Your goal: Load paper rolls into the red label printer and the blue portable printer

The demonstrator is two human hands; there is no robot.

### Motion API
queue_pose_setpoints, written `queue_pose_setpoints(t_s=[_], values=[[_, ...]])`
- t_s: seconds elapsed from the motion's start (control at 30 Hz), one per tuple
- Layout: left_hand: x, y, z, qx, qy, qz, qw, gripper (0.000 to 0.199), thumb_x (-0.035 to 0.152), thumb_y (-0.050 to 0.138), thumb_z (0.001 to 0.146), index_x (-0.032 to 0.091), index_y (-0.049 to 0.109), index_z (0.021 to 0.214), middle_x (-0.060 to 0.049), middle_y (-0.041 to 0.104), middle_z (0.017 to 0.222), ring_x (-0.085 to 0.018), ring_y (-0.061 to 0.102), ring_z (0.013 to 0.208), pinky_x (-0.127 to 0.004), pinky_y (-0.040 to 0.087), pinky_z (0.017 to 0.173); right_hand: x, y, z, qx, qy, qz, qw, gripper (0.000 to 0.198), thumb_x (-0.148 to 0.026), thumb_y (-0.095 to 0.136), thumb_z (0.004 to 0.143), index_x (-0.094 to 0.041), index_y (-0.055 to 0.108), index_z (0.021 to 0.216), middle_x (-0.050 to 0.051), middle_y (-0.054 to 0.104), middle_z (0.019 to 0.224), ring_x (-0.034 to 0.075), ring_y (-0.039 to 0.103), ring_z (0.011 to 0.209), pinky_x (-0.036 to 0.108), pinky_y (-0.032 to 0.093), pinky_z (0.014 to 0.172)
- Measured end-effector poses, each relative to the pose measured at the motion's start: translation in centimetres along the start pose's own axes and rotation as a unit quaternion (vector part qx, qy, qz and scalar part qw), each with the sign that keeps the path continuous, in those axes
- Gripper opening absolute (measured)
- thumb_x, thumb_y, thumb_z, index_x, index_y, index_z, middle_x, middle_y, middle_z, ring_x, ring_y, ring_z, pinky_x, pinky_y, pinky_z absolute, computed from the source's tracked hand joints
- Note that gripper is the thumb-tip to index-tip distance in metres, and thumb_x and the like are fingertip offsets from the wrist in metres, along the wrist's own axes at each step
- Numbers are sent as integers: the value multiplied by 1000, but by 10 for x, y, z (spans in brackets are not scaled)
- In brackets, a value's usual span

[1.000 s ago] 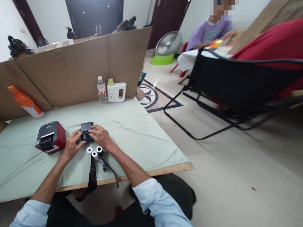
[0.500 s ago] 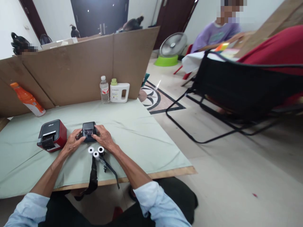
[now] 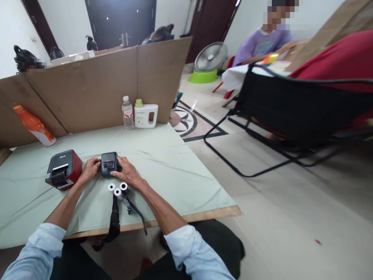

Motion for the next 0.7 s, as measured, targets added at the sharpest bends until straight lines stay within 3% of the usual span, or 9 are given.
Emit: queue_pose_setpoints(t_s=[0.2, 0.7], values=[[-1, 1, 4, -24, -58, -31, 998, 4, 19, 63, 82, 17, 62, 78, 5, 53, 51, -10, 49, 40, -18, 33, 38, -2, -1, -1, 3, -5, -11, 1000, 73, -43, 78, 86, -22, 51, 150, 14, 55, 138, 27, 62, 112, 43, 55, 99], [0, 2, 1, -84, -136, -104, 982, 15, 22, 69, 80, 18, 55, 82, 7, 57, 54, -6, 47, 33, -14, 30, 34, -3, 1, 1, 8, -14, -1, 1000, 69, -40, 77, 86, -21, 52, 147, 13, 55, 136, 26, 61, 111, 42, 54, 100]])
Point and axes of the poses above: each hand's wrist, its own z-axis towards the middle knuckle, its own y-axis out of the palm, x = y × z, the point moved 7 cm from there along z, towards the middle knuckle
